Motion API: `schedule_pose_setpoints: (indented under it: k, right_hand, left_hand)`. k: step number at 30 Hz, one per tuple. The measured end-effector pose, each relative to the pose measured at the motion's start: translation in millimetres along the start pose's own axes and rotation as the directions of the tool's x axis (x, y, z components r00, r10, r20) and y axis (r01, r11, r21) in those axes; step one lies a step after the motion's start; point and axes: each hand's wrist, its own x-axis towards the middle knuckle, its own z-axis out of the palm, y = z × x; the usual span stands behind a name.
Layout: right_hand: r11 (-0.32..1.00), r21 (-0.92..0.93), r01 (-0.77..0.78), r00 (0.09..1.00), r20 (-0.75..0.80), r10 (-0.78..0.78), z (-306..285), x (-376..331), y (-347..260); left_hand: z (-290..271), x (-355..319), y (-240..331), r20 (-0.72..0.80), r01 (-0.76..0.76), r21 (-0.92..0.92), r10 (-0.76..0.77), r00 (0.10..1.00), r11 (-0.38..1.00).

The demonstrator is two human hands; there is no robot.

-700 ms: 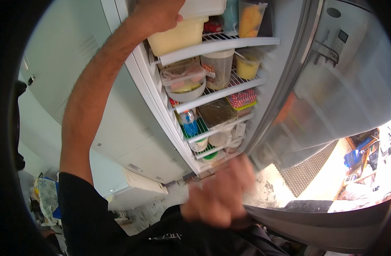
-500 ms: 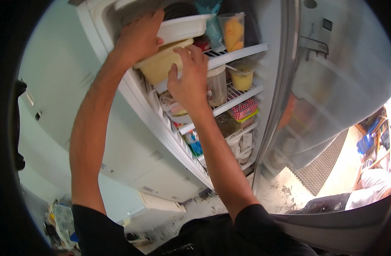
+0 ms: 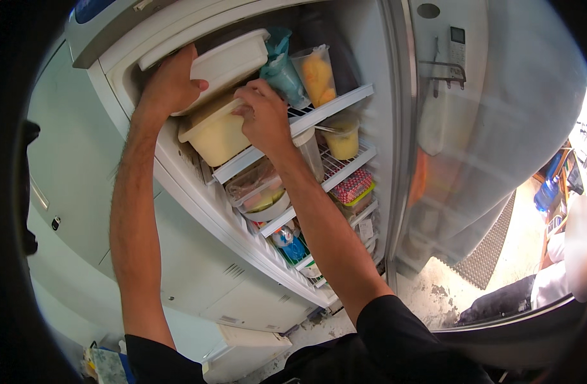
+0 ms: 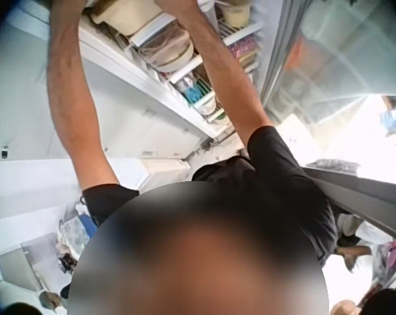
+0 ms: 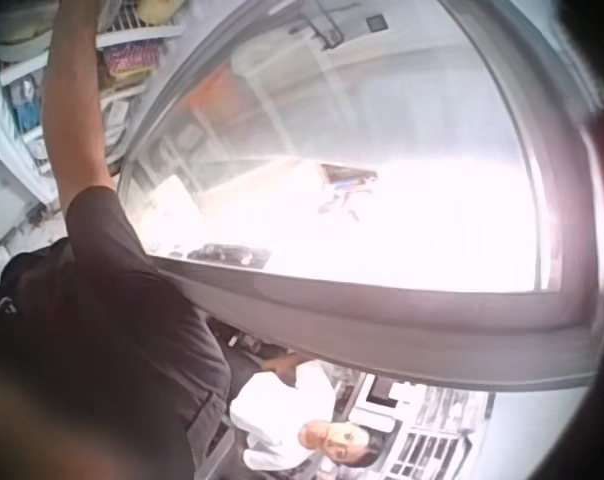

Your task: The person retrieves a container of cream from the refrigerator, scoops it into a plastic cup, adds a dark crumbly topping, and pours a liquid from a pitcher into the cup. The person then returns the cream container to the refrigerator.

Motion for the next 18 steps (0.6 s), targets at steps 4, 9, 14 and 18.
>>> schedule_pose_setpoints:
  k: [4,9,14,18]
  right_hand:
    - [0.997,-0.062,0.054,0.998,-0.040,-0.056,-17,11,-15]
    - [0.988,-0.126,0.085,0.995,-0.050,-0.092,-53,11,-56]
    - [0.957,-0.252,0.144,0.967,-0.168,-0.190,-115,-12,-103]
    - [0.947,-0.298,0.117,0.956,-0.223,-0.189,-149,-48,-148]
  left_hand:
    - [0,4,2,0.041,0.019,-0.010,-0.019,0.999,1.000]
    - [-1,-1,0,0.102,0.085,0.000,-0.084,0.991,0.996]
    - [10,-6,10,0.093,0.096,-0.035,-0.093,0.991,0.995]
    - [16,-25,15,0.057,0.098,-0.008,-0.097,0.994,0.995]
